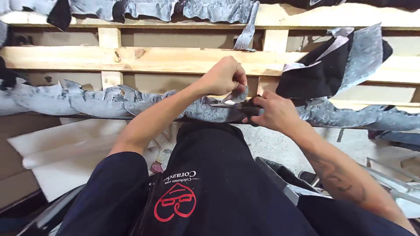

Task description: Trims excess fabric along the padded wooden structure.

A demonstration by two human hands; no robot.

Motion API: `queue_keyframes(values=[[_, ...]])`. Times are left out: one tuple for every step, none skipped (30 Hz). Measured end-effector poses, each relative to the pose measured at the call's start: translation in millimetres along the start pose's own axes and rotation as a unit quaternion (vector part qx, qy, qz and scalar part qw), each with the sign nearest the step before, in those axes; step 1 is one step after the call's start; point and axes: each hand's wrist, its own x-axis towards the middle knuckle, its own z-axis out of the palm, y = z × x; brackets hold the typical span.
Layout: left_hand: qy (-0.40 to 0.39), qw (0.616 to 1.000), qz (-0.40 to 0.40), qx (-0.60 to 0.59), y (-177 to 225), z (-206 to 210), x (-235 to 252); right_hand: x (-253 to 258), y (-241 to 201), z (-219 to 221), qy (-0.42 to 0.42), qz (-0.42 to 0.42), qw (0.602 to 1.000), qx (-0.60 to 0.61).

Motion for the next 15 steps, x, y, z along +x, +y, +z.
queue_keyframes(values=[[0.014, 0.999, -0.019, -0.022, -3, -5, -4, -6, 7, -2, -0.005, 0.003, 1.000, 0.002], [0.024, 0.998, -0.034, -0.051, -5, -7, -5, -10, 13, -1, -0.012, 0.006, 1.000, 0.003], [0.030, 0.996, -0.038, -0.076, -8, -5, -6, -13, 15, 2, -0.016, 0.008, 1.000, 0.005], [0.030, 0.995, -0.034, -0.086, -9, -2, -5, -14, 14, 5, -0.013, 0.009, 1.000, 0.005], [0.025, 0.996, -0.023, -0.079, -8, 1, -3, -12, 11, 9, -0.009, 0.010, 1.000, 0.007], [0.015, 0.998, -0.007, -0.062, -6, 4, -1, -10, 7, 12, -0.007, 0.013, 1.000, 0.009], [0.001, 0.999, 0.008, -0.041, -3, 7, 2, -8, 2, 15, -0.006, 0.015, 1.000, 0.013], [-0.016, 0.999, 0.019, -0.024, 0, 9, 4, -8, -2, 17, -0.007, 0.014, 1.000, 0.015], [-0.033, 0.999, 0.029, -0.009, 3, 10, 5, -8, -3, 16, -0.008, 0.011, 1.000, 0.014], [-0.048, 0.998, 0.034, 0.006, 6, 10, 7, -9, -1, 14, -0.009, 0.005, 1.000, 0.009], [-0.061, 0.997, 0.037, 0.018, 9, 9, 7, -10, 2, 10, -0.011, -0.002, 1.000, 0.001], [-0.073, 0.996, 0.044, 0.029, 11, 10, 9, -9, 5, 8, -0.008, -0.014, 1.000, -0.006], [-0.082, 0.994, 0.055, 0.040, 12, 11, 11, -5, 7, 7, 0.000, -0.029, 1.000, -0.008], [-0.093, 0.992, 0.063, 0.049, 13, 15, 14, 0, 7, 8, 0.015, -0.046, 0.999, -0.003], [-0.101, 0.991, 0.065, 0.057, 15, 20, 16, 6, 8, 10, 0.024, -0.054, 0.998, 0.011]])
